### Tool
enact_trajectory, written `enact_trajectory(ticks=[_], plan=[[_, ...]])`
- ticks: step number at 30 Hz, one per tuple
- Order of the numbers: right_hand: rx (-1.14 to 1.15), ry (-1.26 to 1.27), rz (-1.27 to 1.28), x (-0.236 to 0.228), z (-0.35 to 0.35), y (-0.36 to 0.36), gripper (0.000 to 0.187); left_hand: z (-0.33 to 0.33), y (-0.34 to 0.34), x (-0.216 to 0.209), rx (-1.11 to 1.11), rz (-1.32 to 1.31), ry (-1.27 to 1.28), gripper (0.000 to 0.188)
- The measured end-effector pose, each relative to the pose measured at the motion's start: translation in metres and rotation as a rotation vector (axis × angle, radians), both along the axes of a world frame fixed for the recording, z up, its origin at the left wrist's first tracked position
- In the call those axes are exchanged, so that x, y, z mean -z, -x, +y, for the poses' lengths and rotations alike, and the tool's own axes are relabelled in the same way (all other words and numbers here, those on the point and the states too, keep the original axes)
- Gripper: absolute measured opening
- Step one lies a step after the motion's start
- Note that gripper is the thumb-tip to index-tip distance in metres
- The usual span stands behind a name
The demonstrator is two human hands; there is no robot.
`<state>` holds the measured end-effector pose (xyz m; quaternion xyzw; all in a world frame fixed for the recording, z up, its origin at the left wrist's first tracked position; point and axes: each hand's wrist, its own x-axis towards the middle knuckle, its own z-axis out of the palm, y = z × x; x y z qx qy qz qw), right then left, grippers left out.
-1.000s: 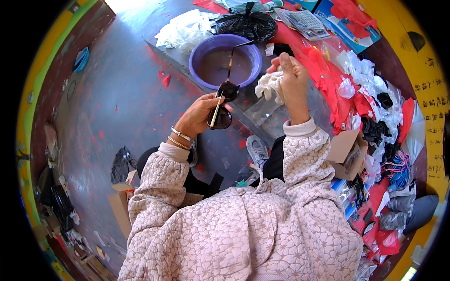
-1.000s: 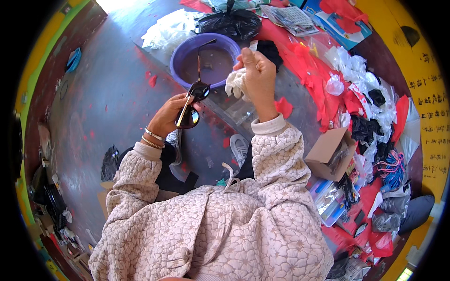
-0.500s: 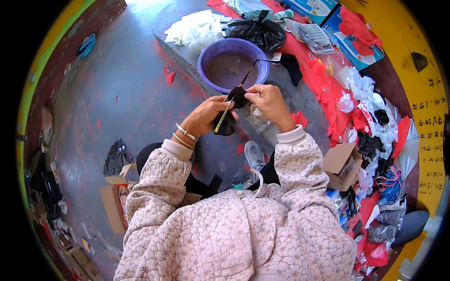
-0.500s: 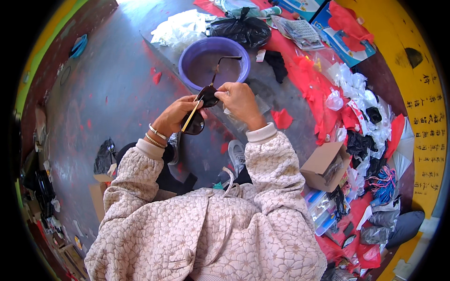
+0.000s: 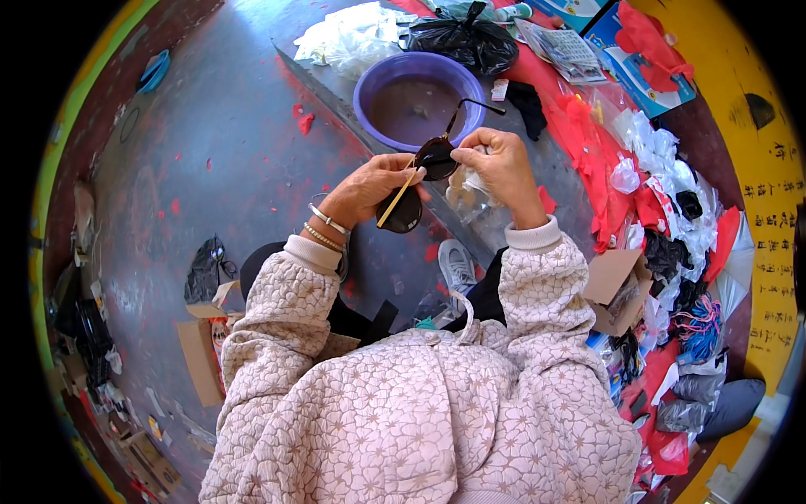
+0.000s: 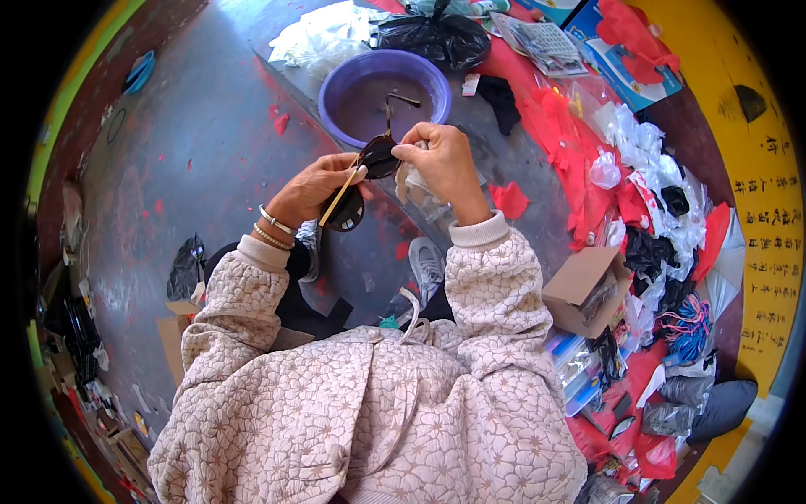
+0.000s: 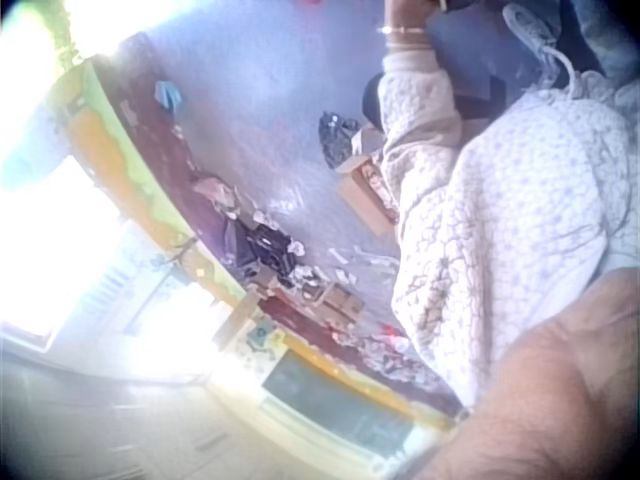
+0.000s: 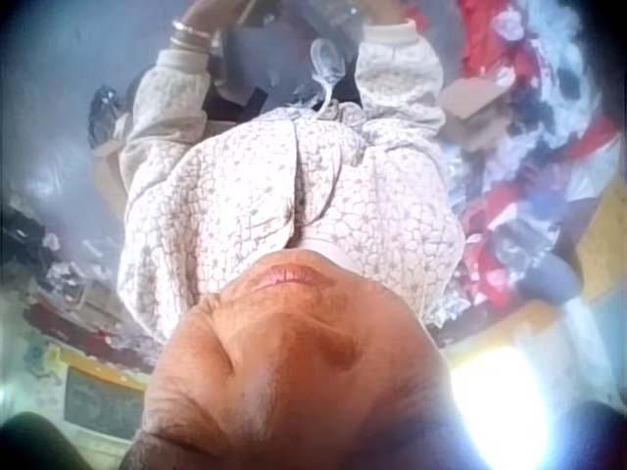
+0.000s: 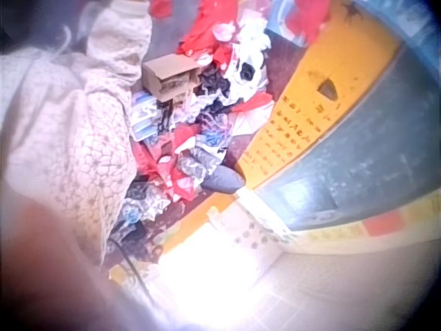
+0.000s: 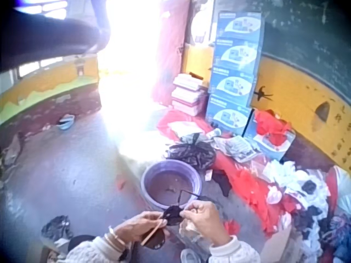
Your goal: The person sits on the floor and wipes the lenses and frames of several pairs of sunglasses using a white cloth. They handle each pair individually, removing them from plastic bags, wiping them, and placing them into a cardboard box.
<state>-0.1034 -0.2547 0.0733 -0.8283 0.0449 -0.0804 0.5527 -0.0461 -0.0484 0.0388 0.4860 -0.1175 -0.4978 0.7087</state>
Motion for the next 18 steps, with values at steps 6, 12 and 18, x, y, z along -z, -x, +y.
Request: enact_trajectory(ticks=[6,12,18], plan=[[-0.069,-0.193,0.095,-0.004,-0.003,0.005,0.010,0.000,-0.001,0.000,0.073,-0.038,-0.026,0.028],[-0.112,-0.306,0.192,-0.021,-0.006,0.014,0.010,0.002,0.000,-0.003,0.121,-0.090,-0.091,0.027],[-0.065,-0.452,0.181,-0.041,0.011,0.028,0.010,0.000,0.000,-0.002,0.082,-0.312,-0.293,0.024]])
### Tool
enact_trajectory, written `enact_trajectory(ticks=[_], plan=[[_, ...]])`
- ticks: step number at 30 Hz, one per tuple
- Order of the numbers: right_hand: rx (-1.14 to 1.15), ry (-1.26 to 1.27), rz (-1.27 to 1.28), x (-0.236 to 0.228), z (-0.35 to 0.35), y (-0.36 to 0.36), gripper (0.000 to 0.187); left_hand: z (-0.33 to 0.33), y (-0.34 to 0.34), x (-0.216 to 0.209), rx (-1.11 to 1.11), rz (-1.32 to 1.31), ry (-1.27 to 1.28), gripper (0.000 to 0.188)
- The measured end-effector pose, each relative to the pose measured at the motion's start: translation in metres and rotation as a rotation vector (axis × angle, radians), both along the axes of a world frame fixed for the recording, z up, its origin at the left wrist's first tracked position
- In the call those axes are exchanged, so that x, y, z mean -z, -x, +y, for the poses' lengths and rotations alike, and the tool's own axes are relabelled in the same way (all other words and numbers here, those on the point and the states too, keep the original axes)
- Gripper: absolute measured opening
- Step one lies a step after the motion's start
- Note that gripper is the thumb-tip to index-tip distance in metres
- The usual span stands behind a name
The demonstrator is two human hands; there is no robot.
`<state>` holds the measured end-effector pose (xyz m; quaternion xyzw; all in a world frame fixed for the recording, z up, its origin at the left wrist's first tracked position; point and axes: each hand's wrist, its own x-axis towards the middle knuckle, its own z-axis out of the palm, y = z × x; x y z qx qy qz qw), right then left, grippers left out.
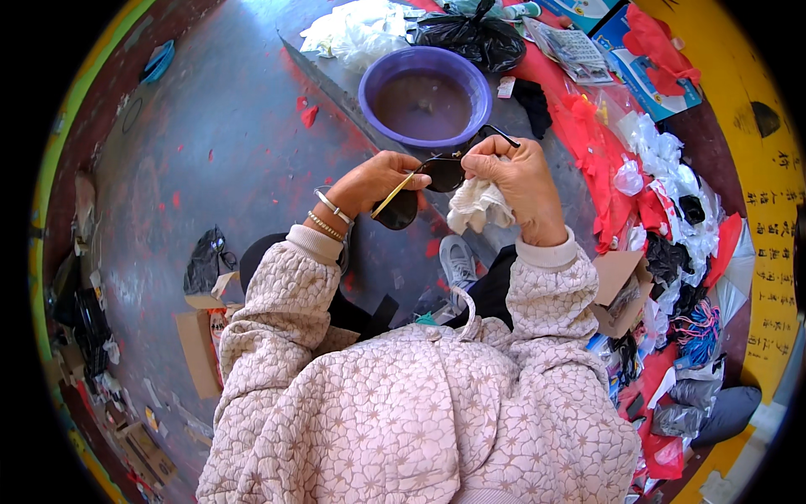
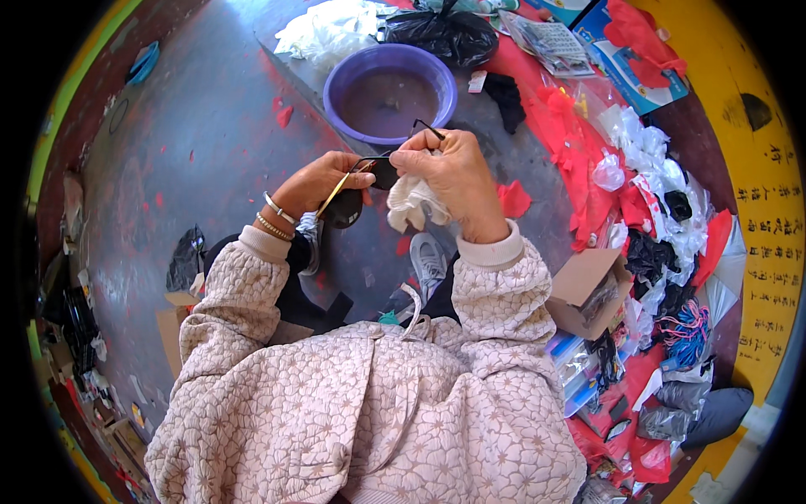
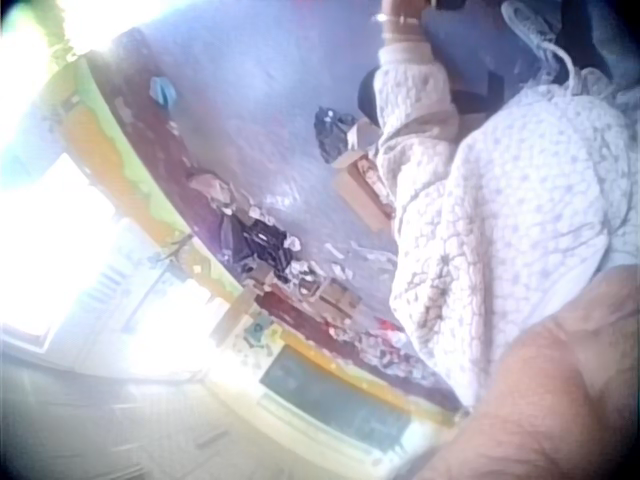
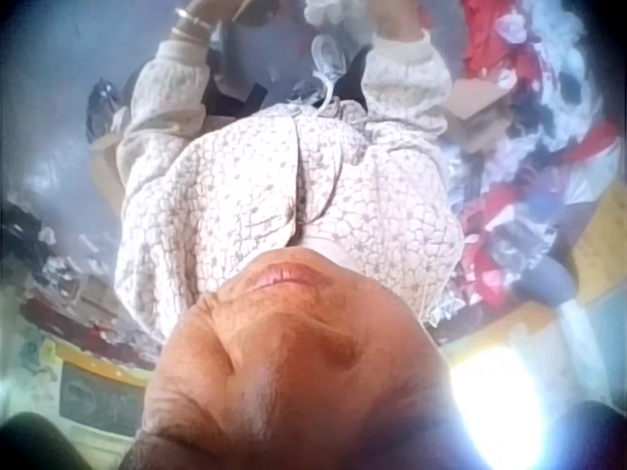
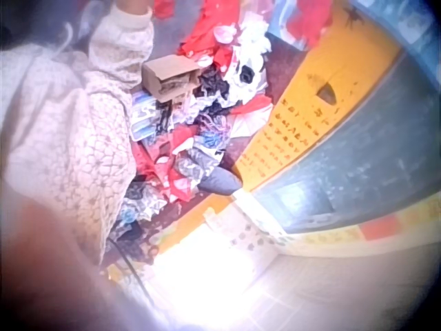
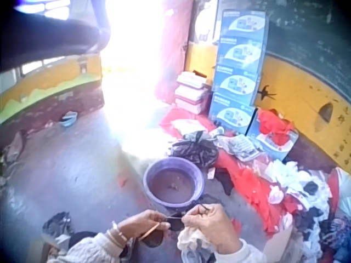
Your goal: The person sits on the floor and wipes the lenses and frames of several pairs of sunglasses using a white cloth. They handle each pair individually, removing them from plastic bags, wiping them, and placing them into a cardboard box.
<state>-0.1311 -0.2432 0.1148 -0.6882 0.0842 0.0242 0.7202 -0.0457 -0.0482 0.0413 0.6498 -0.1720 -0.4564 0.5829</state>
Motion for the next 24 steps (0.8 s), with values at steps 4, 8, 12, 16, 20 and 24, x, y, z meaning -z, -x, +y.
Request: enact_trajectory(ticks=[4,8,12,16,20,24], plan=[[0.168,-0.031,-0.062,-0.015,0.039,0.017,0.009,0.001,-0.005,0.010,-0.077,-0.051,0.014,0.025],[0.143,0.391,-0.549,-0.016,0.071,0.039,0.008,0.000,-0.012,0.006,-0.098,-0.056,0.028,0.023],[-0.031,0.494,-0.953,-0.007,0.089,0.044,0.019,-0.001,-0.009,-0.003,-0.030,-0.080,0.020,0.024],[-0.166,0.394,-0.872,-0.009,0.090,0.048,0.035,-0.003,-0.007,-0.011,0.008,0.066,0.116,0.027],[-0.328,0.265,-0.358,-0.037,0.050,0.052,0.034,0.009,-0.009,-0.016,-0.066,0.208,0.290,0.029],[0.066,0.112,-0.126,-0.024,-0.003,0.026,0.014,0.021,-0.017,-0.014,-0.082,0.236,0.320,0.030]])
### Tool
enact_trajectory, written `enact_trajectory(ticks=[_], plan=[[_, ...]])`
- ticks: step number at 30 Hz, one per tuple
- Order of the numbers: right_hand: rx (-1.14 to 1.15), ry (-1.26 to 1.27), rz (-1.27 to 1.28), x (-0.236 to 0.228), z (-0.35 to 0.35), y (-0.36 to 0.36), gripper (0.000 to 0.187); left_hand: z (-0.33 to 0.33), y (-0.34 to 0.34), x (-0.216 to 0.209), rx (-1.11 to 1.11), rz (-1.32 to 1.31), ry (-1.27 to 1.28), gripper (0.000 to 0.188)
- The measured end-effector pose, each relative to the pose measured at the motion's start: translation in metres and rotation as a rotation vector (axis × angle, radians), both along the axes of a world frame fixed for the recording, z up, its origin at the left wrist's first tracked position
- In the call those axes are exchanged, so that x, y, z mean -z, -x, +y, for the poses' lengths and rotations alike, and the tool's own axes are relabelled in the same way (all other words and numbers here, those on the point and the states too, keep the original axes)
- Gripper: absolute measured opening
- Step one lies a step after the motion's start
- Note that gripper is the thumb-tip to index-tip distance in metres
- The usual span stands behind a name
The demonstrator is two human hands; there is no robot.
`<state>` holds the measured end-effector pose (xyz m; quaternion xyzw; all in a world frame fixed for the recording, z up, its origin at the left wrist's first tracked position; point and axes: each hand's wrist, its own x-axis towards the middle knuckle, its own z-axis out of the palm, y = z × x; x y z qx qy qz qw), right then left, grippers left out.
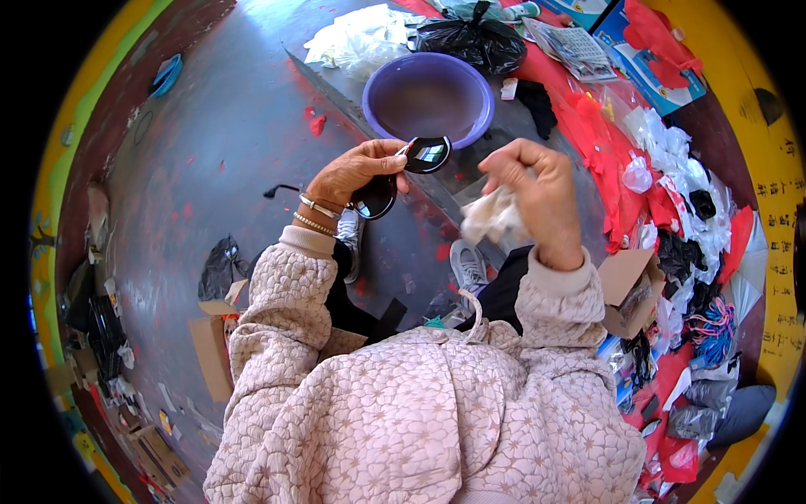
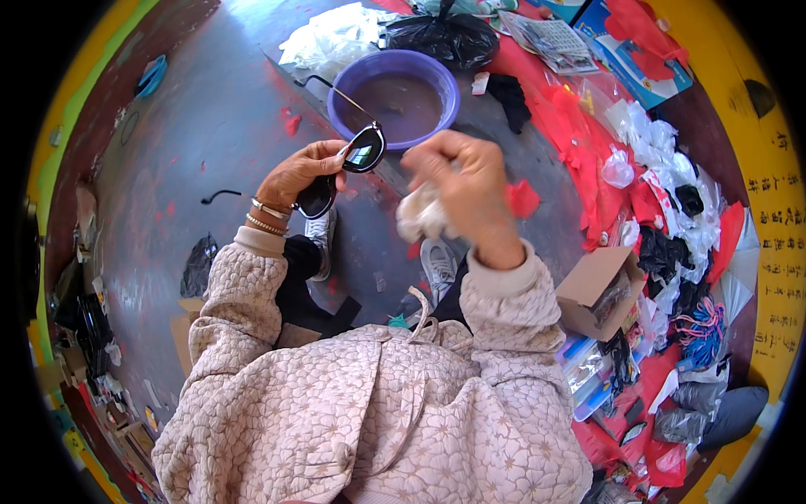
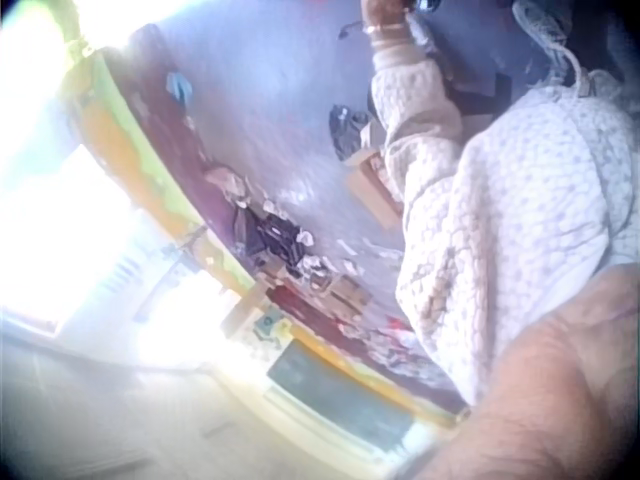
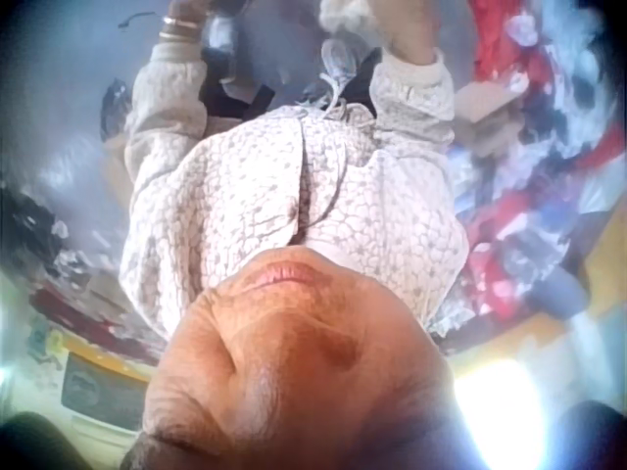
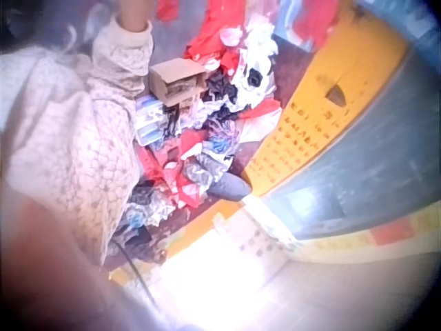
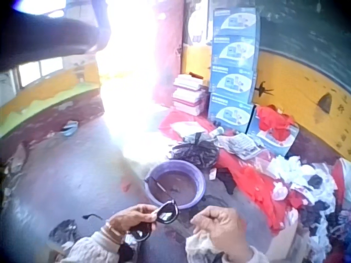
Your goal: The person sits on the floor and wipes the lenses and frames of several pairs of sunglasses using a white cloth. They handle each pair individually, removing them from plastic bags, wiping them, and placing them into a cardboard box.
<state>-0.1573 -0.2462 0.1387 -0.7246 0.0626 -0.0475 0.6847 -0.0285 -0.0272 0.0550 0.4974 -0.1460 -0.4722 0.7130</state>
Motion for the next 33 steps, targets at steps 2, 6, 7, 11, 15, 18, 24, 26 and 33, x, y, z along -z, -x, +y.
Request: enact_trajectory(ticks=[2,6,7,11,15,18,24,26,33], plan=[[0.082,-0.003,0.005,0.019,-0.013,-0.015,0.017,-0.001,-0.006,0.004,0.050,0.025,0.028,0.032],[0.058,0.043,0.009,0.035,-0.009,-0.027,0.024,-0.004,-0.002,0.002,0.127,0.031,0.008,0.032],[0.020,0.027,0.013,0.036,-0.006,-0.029,0.025,-0.004,-0.001,0.000,0.150,-0.003,-0.015,0.031],[-0.179,0.077,0.003,0.047,-0.006,-0.030,0.020,-0.005,0.003,-0.003,0.240,-0.047,-0.059,0.031],[-0.206,0.042,-0.033,0.038,0.000,-0.026,0.013,0.000,0.009,-0.013,0.225,-0.129,-0.061,0.037],[-0.178,-0.082,-0.156,0.038,0.007,-0.024,0.012,0.005,0.018,-0.031,0.111,-0.217,-0.048,0.045],[-0.041,-0.156,-0.426,0.005,0.028,-0.011,0.017,0.032,0.034,-0.072,-0.095,-0.178,0.277,0.079],[-0.034,-0.129,-0.473,-0.006,0.033,-0.007,0.017,0.035,0.038,-0.067,-0.179,-0.262,0.381,0.081],[0.130,-0.032,-0.584,-0.052,0.052,0.004,0.017,0.046,0.033,-0.092,0.075,-0.147,0.882,0.121]])
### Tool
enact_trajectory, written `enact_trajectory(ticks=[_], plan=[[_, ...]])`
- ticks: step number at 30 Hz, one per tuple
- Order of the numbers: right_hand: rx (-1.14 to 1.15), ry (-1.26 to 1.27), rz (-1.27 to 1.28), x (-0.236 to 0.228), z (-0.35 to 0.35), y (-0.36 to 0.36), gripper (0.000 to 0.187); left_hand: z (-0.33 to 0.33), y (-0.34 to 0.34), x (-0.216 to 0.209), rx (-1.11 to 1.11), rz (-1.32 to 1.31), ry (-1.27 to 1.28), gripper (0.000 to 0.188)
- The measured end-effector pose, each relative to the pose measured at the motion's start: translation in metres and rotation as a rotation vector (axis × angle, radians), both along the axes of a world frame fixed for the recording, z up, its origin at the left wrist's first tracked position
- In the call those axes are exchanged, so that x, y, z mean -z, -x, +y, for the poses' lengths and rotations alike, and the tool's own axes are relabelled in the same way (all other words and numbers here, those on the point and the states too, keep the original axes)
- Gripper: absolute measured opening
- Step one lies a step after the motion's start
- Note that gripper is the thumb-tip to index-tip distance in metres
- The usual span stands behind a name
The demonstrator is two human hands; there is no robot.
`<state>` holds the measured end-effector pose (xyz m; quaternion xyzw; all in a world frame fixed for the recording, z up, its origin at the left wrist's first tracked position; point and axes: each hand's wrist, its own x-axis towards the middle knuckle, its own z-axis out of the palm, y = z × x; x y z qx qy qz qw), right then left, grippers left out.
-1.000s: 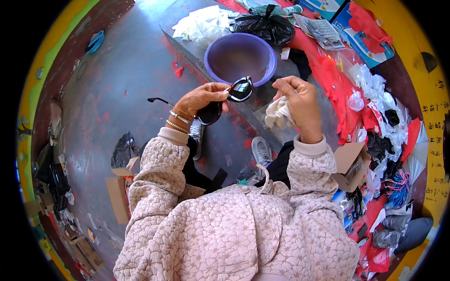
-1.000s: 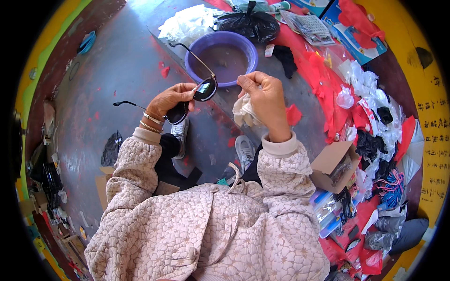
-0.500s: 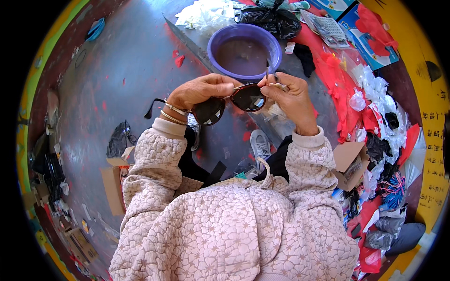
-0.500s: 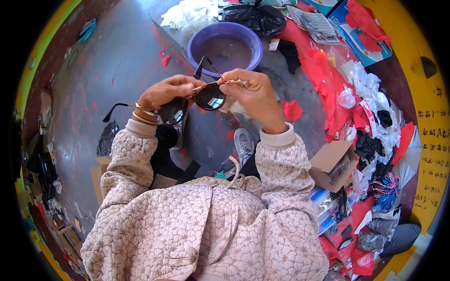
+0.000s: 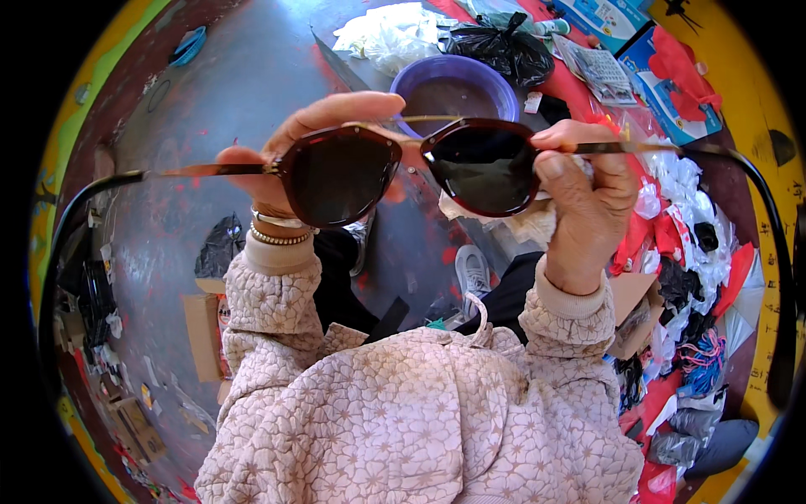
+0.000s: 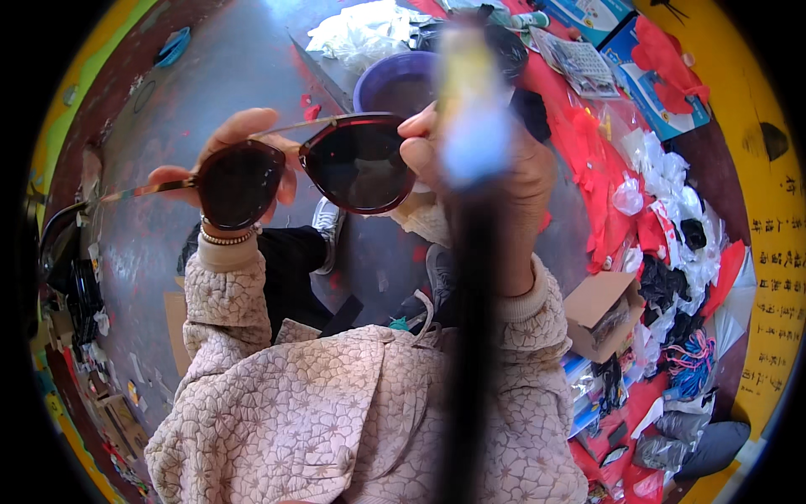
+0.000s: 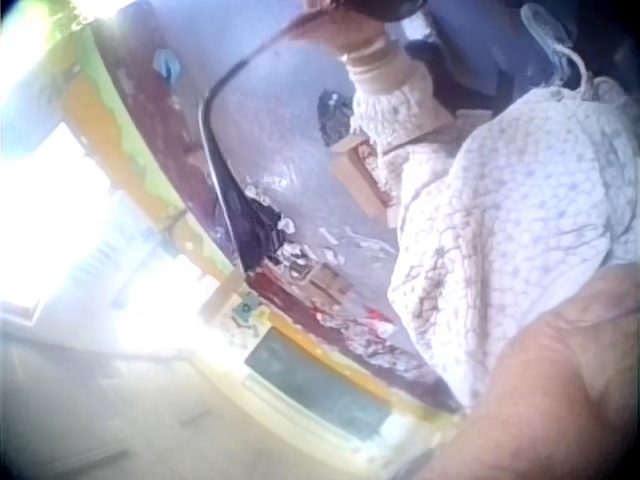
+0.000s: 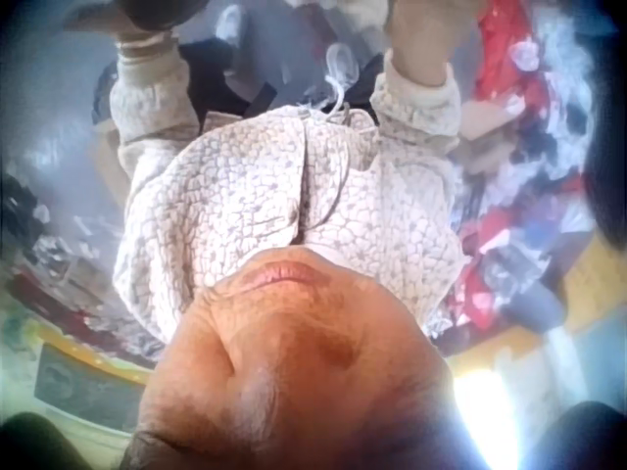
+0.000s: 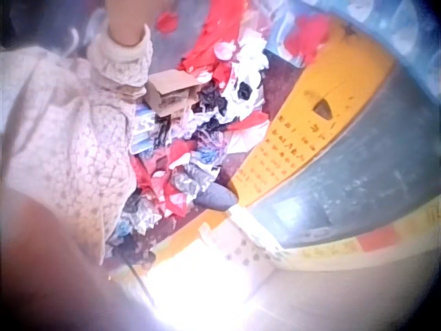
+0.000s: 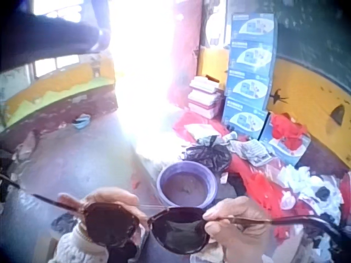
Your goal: The person sits on the floor and wipes the lenses and frames of several pairs of sunglasses using a white cloth. They handle each pair individually, removing them from plastic bags, wiping them, and placing them into a cardboard box.
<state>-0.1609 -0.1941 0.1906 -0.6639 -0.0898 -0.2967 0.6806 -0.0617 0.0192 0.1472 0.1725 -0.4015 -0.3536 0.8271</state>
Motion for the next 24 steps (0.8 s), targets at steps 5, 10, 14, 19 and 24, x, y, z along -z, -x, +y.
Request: enact_trajectory(ticks=[5,10,14,19,24], plan=[[-0.176,-0.154,-0.180,-0.008,-0.008,-0.011,0.015,-0.008,-0.009,-0.019,-0.078,-0.306,0.093,0.094],[-0.105,-0.017,-0.114,-0.003,-0.008,-0.011,0.012,0.004,-0.035,-0.014,0.089,-0.419,0.030,0.048],[-0.193,-0.036,-0.179,0.003,-0.006,-0.013,0.017,0.008,-0.043,-0.018,0.120,-0.549,0.096,0.040],[-0.250,-0.099,-0.177,0.011,-0.003,-0.010,0.019,0.008,-0.049,-0.019,0.183,-0.629,0.143,0.035],[-0.270,-0.089,-0.174,0.014,0.002,-0.004,0.024,0.015,-0.041,-0.030,0.173,-0.636,0.133,0.057]])
